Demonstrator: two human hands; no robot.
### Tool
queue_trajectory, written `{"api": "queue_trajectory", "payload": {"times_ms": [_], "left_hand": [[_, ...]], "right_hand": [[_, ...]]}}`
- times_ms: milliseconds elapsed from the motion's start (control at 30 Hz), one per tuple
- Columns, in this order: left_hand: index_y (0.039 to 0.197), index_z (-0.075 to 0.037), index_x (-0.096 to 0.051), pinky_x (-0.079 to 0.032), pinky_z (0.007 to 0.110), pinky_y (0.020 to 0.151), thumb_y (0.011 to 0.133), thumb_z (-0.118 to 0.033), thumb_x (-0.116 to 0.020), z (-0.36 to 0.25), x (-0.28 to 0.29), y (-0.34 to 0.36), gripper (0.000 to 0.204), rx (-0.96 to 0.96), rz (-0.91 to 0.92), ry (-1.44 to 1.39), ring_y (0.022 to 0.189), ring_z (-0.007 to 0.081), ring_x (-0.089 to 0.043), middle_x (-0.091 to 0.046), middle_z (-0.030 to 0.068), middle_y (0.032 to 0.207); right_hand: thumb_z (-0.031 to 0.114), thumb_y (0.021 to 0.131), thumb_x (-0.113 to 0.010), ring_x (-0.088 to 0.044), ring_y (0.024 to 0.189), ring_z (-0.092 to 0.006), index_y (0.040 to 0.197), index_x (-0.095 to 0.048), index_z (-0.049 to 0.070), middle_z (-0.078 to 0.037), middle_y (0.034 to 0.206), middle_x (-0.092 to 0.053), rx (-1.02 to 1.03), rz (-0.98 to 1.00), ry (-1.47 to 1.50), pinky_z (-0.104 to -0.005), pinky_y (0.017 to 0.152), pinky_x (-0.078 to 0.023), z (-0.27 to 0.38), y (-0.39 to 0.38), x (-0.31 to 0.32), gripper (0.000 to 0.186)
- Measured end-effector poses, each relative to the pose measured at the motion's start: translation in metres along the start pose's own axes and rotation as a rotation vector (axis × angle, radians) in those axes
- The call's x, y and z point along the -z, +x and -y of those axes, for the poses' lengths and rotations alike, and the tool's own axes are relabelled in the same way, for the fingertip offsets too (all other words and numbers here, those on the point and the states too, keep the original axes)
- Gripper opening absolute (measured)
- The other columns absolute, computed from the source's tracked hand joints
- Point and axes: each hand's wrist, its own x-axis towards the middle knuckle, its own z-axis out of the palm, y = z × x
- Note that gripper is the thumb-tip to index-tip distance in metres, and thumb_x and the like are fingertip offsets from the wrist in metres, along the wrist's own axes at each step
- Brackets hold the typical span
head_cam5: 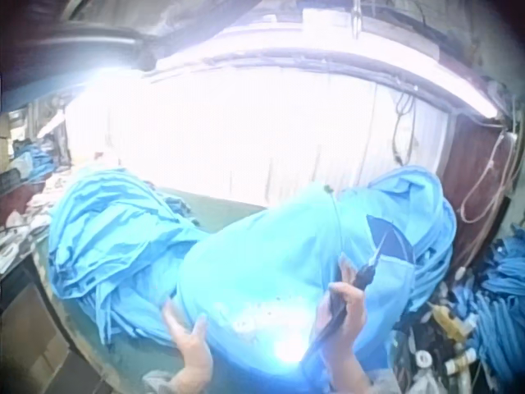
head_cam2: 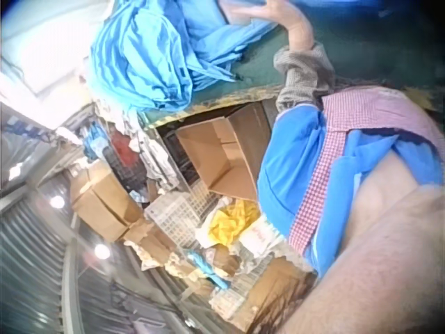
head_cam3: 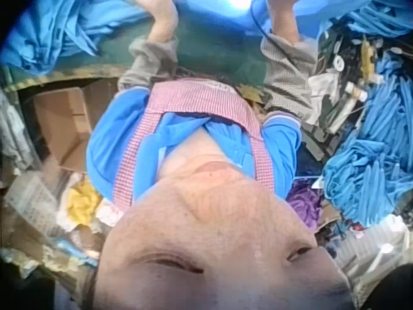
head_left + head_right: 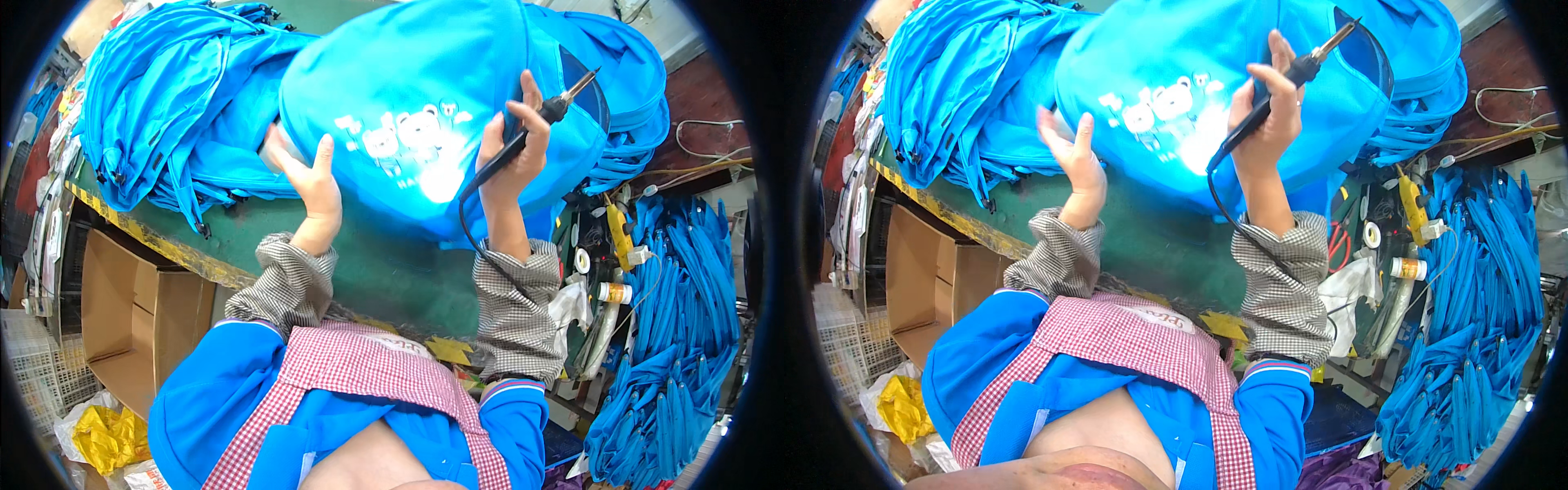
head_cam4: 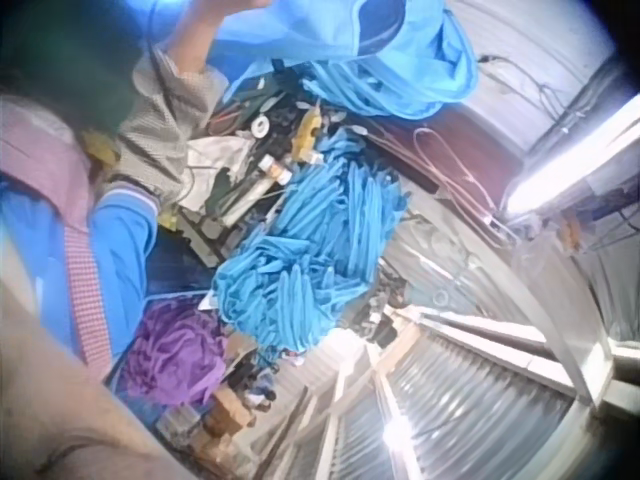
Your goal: The person uses a handheld soldering iron to seal seams on blue fabric bags. They repeatedly pick up a bag, apply the hot tip along a seam, and place the finished bag aside. The process is repeated for multiple bags on a green workbench.
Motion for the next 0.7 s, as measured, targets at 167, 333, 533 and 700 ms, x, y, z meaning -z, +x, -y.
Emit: {"api": "queue_trajectory", "payload": {"times_ms": [167, 333, 533, 700], "left_hand": [[0.124, -0.001, -0.05, -0.046, 0.034, 0.091, 0.078, -0.01, -0.073, 0.001, -0.016, -0.047, 0.053, 0.955, 0.681, -0.305, 0.1, 0.0191, -0.058, -0.06, 0.0075, 0.114], [0.123, -0.002, -0.053, -0.047, 0.033, 0.089, 0.081, -0.011, -0.072, -0.021, -0.045, -0.049, 0.047, 0.824, 0.928, -0.183, 0.1, 0.0166, -0.059, -0.061, 0.0067, 0.115], [0.111, 0.0, -0.061, -0.05, 0.032, 0.082, 0.075, -0.009, -0.077, -0.024, -0.049, -0.059, 0.041, 0.616, 1.092, 0.012, 0.091, 0.0148, -0.062, -0.067, 0.0076, 0.102], [0.103, 0.001, -0.065, -0.052, 0.03, 0.076, 0.072, -0.007, -0.079, -0.027, -0.053, -0.071, 0.035, 0.627, 0.917, -0.013, 0.084, 0.0142, -0.064, -0.069, 0.0088, 0.097]], "right_hand": [[-0.011, 0.073, -0.052, -0.049, 0.122, -0.0361, 0.101, -0.054, 0.006, -0.019, 0.129, -0.055, 0.07, -0.025, -0.195, -0.0413, 0.105, -0.032, -0.011, -0.001, -0.03, 0.033], [-0.005, 0.075, -0.062, -0.051, 0.121, -0.0358, 0.096, -0.056, 0.007, -0.017, 0.126, -0.058, 0.151, 0.119, -0.224, -0.0419, 0.1, -0.04, -0.023, 0.003, -0.024, 0.024], [0.003, 0.074, -0.07, -0.052, 0.12, -0.0331, 0.097, -0.057, 0.008, -0.015, 0.126, -0.058, 0.271, 0.195, -0.372, -0.0398, 0.098, -0.042, -0.025, -0.001, -0.013, 0.026], [0.008, 0.075, -0.074, -0.058, 0.107, -0.0306, 0.101, -0.059, 0.007, -0.013, 0.12, -0.062, 0.232, 0.226, -0.464, -0.0396, 0.092, -0.043, -0.011, 0.0, 0.012, 0.03]]}}
